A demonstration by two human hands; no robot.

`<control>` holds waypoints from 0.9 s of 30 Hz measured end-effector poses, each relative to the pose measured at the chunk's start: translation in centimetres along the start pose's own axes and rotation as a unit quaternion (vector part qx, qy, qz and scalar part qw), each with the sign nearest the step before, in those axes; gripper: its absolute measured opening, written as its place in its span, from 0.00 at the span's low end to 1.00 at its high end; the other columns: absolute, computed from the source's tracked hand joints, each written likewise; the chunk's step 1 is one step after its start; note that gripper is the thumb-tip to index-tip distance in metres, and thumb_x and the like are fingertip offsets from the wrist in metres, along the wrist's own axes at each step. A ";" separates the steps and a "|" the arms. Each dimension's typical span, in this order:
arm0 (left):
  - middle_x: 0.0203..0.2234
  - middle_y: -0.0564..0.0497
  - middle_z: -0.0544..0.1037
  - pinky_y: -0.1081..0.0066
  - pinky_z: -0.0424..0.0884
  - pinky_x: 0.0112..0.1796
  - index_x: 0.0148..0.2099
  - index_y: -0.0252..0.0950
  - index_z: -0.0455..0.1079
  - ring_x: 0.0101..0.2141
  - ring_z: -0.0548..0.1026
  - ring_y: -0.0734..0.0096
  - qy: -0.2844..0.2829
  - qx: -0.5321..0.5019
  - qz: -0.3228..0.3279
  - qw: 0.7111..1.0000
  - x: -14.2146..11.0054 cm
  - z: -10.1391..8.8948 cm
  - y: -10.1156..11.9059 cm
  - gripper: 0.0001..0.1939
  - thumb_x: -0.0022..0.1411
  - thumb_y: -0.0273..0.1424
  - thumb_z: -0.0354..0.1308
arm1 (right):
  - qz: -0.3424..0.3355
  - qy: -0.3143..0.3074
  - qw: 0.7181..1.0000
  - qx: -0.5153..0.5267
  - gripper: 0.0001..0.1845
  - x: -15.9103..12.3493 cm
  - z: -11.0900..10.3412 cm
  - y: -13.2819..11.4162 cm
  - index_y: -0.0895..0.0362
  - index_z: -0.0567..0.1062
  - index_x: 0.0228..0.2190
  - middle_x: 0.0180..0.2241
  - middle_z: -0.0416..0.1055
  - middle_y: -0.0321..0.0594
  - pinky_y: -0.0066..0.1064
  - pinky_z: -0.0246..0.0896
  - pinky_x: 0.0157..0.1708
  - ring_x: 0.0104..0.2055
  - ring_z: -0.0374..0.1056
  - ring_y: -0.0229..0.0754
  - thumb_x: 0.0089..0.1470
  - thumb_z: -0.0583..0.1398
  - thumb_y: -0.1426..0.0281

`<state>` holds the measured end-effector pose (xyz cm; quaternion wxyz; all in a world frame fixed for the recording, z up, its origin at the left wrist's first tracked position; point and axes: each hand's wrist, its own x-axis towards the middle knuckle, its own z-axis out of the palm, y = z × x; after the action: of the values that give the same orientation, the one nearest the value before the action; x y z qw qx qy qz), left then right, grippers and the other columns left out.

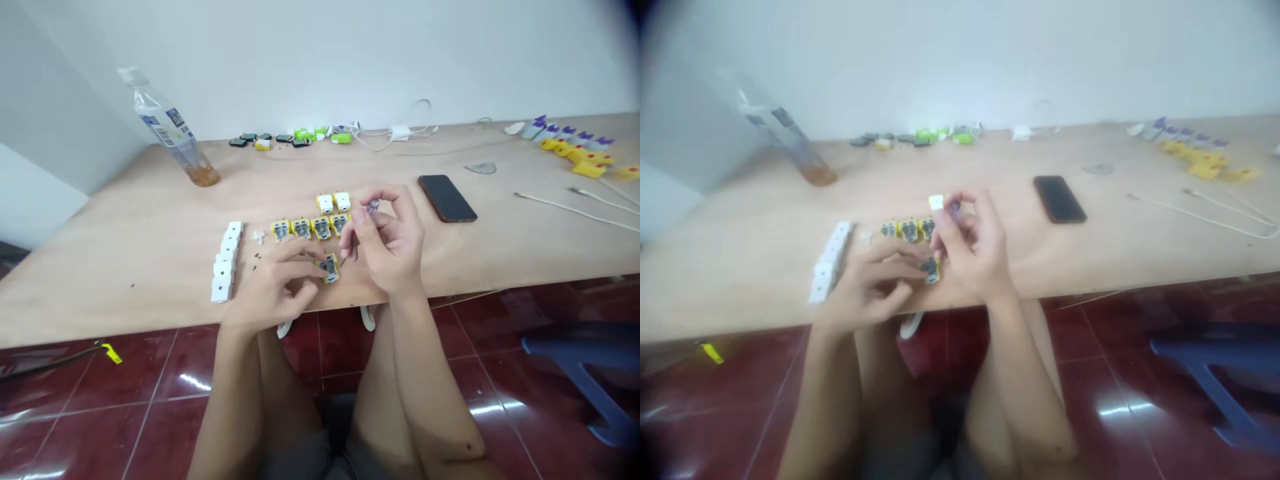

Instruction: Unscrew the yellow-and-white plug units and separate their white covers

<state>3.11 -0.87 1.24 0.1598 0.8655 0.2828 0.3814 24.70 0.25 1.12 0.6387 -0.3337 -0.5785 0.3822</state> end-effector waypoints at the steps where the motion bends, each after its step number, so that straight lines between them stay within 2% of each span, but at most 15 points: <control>1: 0.51 0.45 0.85 0.54 0.80 0.57 0.44 0.40 0.85 0.53 0.84 0.56 -0.004 0.002 -0.001 1.000 0.0 0.0 0.0 0.15 0.66 0.19 0.60 | 0.004 -0.006 1.000 -0.001 0.22 -0.1 0.0 -0.1 0.46 0.70 0.53 0.28 0.75 0.31 0.34 0.74 0.25 0.25 0.74 0.39 0.72 0.65 0.47; 12: 0.51 0.46 0.85 0.54 0.81 0.57 0.44 0.42 0.83 0.53 0.83 0.56 -0.026 -0.008 -0.034 0.999 0.1 0.1 0.2 0.13 0.67 0.20 0.61 | 0.022 -0.067 0.997 -0.012 0.18 -0.2 0.1 -0.3 0.46 0.68 0.51 0.29 0.75 0.31 0.37 0.77 0.27 0.26 0.75 0.41 0.75 0.62 0.49; 17: 0.49 0.46 0.85 0.56 0.82 0.55 0.44 0.41 0.82 0.51 0.84 0.57 -0.029 -0.011 -0.027 0.999 0.2 0.2 0.2 0.08 0.69 0.23 0.64 | 0.033 -0.073 0.997 -0.020 0.19 -0.3 0.1 -0.3 0.46 0.69 0.53 0.31 0.75 0.33 0.38 0.79 0.29 0.27 0.75 0.41 0.74 0.62 0.48; 23: 0.51 0.45 0.85 0.56 0.81 0.56 0.44 0.41 0.82 0.52 0.83 0.58 -0.026 -0.016 -0.013 0.999 0.2 0.3 -0.1 0.05 0.72 0.25 0.67 | 0.025 -0.080 0.996 0.014 0.14 -0.2 0.2 -0.5 0.48 0.70 0.49 0.31 0.76 0.32 0.33 0.76 0.27 0.29 0.76 0.39 0.74 0.65 0.55; 27: 0.51 0.45 0.84 0.56 0.82 0.56 0.44 0.41 0.81 0.52 0.83 0.58 -0.028 -0.019 -0.013 0.999 0.1 0.4 -0.3 0.03 0.73 0.27 0.69 | 0.027 -0.091 0.995 -0.008 0.14 -0.2 0.2 -0.5 0.48 0.73 0.49 0.34 0.77 0.35 0.35 0.78 0.29 0.30 0.76 0.40 0.74 0.65 0.53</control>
<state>3.33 -0.62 0.88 0.1890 0.8688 0.2823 0.3603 24.57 -0.16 1.52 0.5702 -0.3177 -0.6281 0.4236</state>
